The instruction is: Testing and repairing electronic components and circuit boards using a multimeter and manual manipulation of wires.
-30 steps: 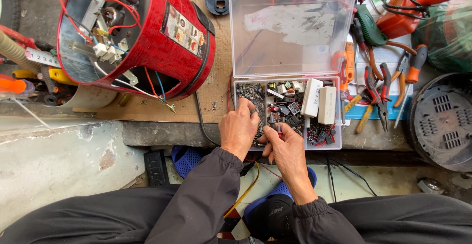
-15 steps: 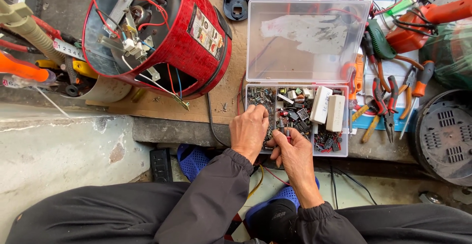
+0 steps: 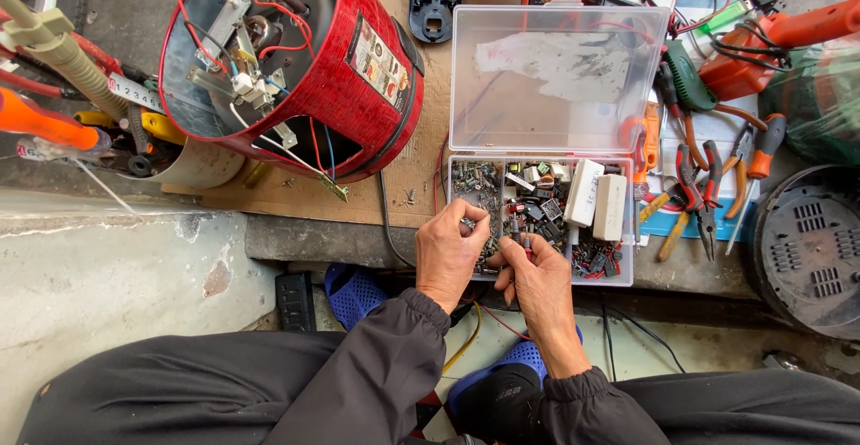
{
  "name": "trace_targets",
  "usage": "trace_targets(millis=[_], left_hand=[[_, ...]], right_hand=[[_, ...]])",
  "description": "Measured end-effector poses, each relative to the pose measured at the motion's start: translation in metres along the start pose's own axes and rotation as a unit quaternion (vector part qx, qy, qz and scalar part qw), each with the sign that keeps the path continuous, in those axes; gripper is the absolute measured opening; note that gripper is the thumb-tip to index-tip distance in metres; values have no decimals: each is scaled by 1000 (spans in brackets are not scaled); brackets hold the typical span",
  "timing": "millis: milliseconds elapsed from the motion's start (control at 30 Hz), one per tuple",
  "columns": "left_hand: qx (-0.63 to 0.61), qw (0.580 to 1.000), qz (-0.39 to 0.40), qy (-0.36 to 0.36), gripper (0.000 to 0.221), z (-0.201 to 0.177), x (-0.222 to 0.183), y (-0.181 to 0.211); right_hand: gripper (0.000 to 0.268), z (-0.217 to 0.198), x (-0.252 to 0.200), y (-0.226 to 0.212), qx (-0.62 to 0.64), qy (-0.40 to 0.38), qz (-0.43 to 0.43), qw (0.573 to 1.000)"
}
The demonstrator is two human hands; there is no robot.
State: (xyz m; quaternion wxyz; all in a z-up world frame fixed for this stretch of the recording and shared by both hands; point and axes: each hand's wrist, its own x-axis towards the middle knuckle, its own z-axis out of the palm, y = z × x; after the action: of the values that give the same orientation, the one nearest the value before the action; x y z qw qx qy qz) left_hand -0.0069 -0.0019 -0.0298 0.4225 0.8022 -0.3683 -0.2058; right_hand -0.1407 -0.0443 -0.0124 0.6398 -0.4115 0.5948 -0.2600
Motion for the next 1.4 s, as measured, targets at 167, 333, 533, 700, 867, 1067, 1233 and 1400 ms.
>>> trace_targets(millis=[167, 333, 533, 700, 867, 1067, 1233, 1400], left_hand=[[-146, 977, -157, -10, 15, -2, 1, 5], [-366, 886, -284, -17, 40, -3, 2, -12], [-427, 833, -349, -33, 49, -21, -1, 8], [-450, 811, -372, -43, 48, -29, -7, 19], [-479, 785, -390, -48, 45, -28, -9, 17], [-315, 900, -298, -42, 36, -24, -15, -8], [-104, 974, -192, -58, 28, -23, -5, -6], [60, 995, -31, -77, 19, -17, 17, -6]], right_hand=[[18, 1, -4, -10, 13, 2, 2, 1000], [18, 1, -5, -12, 36, -2, -3, 999], [18, 5, -7, -19, 101, -17, 21, 995], [18, 4, -5, -13, 128, -43, 40, 990], [19, 8, -8, -13, 137, -45, 48, 988], [15, 7, -9, -15, 113, -14, 45, 992], [14, 6, -7, -12, 109, -1, 46, 993], [14, 4, -2, -6, 111, 2, 43, 993]])
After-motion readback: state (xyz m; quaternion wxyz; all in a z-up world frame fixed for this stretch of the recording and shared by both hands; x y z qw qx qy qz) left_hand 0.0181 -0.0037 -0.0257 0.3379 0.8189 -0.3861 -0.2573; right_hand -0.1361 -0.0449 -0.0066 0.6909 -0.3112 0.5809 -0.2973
